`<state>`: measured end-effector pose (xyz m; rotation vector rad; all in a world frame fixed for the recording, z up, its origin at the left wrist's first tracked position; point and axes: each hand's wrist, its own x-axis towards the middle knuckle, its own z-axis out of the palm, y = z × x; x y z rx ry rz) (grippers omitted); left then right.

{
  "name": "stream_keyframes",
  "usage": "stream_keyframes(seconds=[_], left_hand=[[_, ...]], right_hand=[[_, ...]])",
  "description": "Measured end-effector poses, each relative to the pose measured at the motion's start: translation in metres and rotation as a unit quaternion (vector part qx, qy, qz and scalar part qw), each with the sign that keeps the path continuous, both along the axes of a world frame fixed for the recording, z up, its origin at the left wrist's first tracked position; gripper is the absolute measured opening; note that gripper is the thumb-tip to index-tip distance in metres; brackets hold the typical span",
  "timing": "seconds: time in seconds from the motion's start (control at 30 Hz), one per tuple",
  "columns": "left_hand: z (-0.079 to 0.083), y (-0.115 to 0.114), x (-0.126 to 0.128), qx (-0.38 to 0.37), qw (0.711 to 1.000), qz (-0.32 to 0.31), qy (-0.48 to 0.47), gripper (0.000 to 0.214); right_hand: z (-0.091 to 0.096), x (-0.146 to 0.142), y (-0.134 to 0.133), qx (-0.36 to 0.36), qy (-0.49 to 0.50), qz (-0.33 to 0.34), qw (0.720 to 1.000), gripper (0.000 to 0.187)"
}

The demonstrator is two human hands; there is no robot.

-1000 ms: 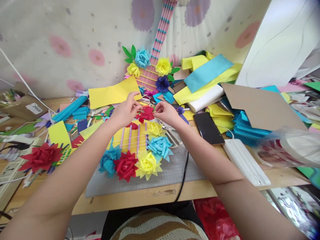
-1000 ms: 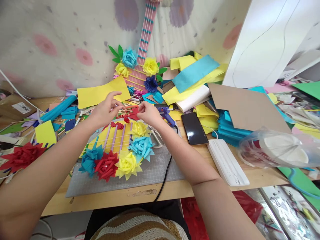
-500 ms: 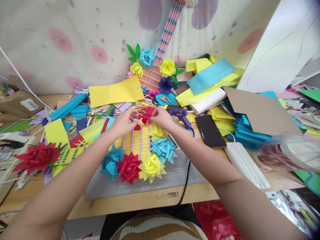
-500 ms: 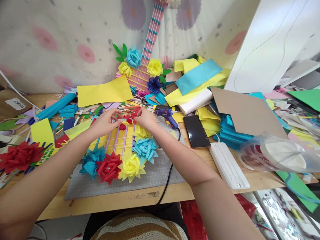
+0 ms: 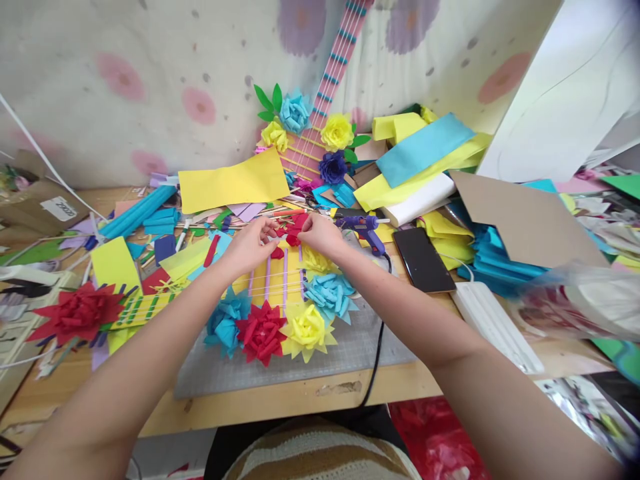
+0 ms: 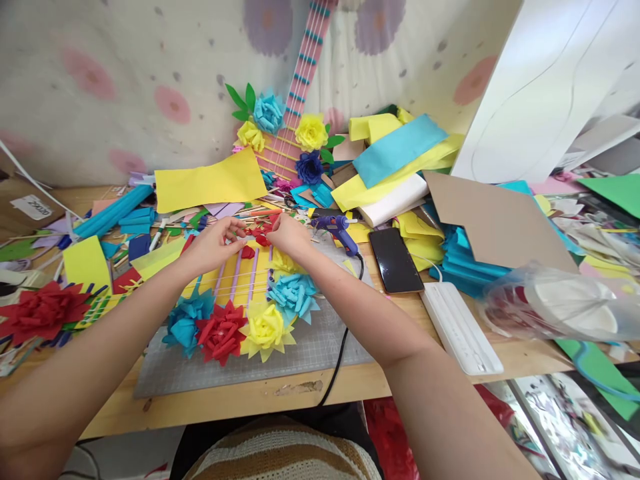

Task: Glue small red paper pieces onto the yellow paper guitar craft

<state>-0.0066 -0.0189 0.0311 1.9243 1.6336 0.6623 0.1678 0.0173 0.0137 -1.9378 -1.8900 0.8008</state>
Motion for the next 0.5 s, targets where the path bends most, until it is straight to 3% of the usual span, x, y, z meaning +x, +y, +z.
stream_keyframes(seconds=[0.5], left_hand=[[-0.0036, 0.0011, 0.0007, 0.009, 1.000, -0.001, 0.002, 0.024]], right_hand=[[0.0051, 0.0017, 0.0056, 0.016, 0.018, 0.009, 1.000, 0.015]])
